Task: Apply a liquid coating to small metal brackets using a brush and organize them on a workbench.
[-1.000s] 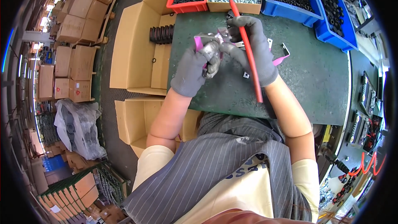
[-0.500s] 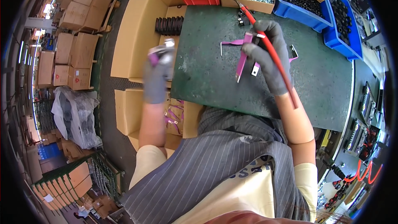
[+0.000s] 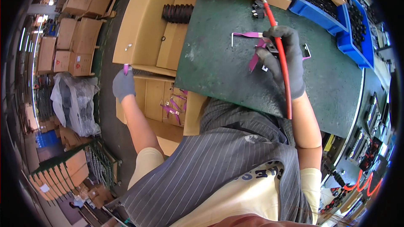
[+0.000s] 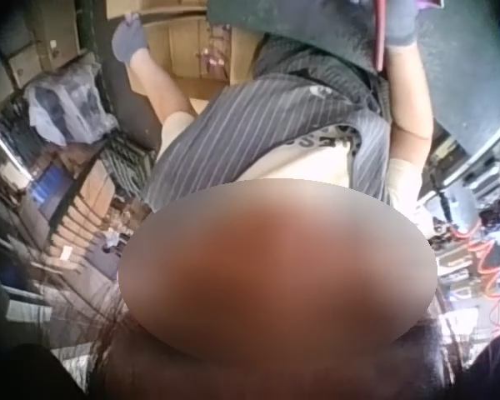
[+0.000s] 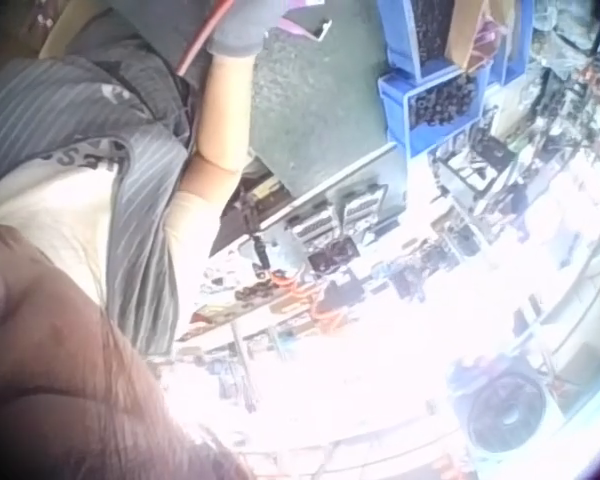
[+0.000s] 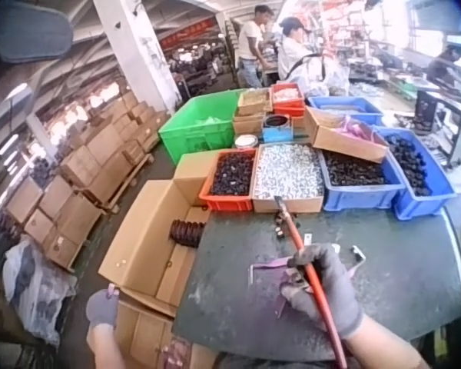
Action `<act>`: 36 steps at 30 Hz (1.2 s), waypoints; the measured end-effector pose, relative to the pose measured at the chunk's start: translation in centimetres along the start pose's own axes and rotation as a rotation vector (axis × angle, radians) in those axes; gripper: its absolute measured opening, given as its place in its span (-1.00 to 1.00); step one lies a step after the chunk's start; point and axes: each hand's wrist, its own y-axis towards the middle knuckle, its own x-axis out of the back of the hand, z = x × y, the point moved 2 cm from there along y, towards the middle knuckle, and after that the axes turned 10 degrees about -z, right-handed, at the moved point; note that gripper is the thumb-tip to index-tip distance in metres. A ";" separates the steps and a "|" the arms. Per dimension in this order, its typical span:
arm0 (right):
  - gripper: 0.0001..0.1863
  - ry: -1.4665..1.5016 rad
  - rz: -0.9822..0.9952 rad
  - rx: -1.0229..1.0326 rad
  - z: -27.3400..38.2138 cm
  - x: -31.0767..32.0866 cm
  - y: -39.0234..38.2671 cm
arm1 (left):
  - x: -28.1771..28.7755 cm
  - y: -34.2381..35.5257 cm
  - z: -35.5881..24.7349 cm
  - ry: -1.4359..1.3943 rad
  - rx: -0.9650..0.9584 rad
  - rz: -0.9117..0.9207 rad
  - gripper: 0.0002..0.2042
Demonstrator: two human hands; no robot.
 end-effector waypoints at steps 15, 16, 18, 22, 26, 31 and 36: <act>-0.51 -0.023 0.047 0.022 -0.3 -1.3 -0.3 | 4.7 -13.6 -22.0 -1.536 -0.529 1.107 -0.73; -0.52 0.061 -0.004 -0.046 0.1 -0.6 -0.3 | 4.3 -14.1 -22.5 -1.469 -0.246 1.522 -0.73; -0.54 0.087 -0.132 -0.104 0.9 1.0 -0.6 | 3.6 -12.5 -23.3 -1.542 -0.505 1.086 -0.73; -0.64 0.126 -0.393 -0.139 1.1 6.4 -1.7 | 0.8 -7.7 -24.4 -1.340 -0.703 0.563 -0.77; -0.68 0.082 -0.434 -0.097 0.6 9.3 -3.7 | 2.4 -5.2 -27.6 -0.904 -1.572 0.135 -0.66; -0.68 0.098 -0.512 -0.118 0.1 10.5 -5.4 | 1.4 -7.7 -27.0 -0.825 -1.584 0.501 -0.70; -0.68 0.186 -0.539 -0.147 -0.3 11.0 -6.7 | 2.6 -10.5 -24.6 -0.821 -1.515 0.770 -0.67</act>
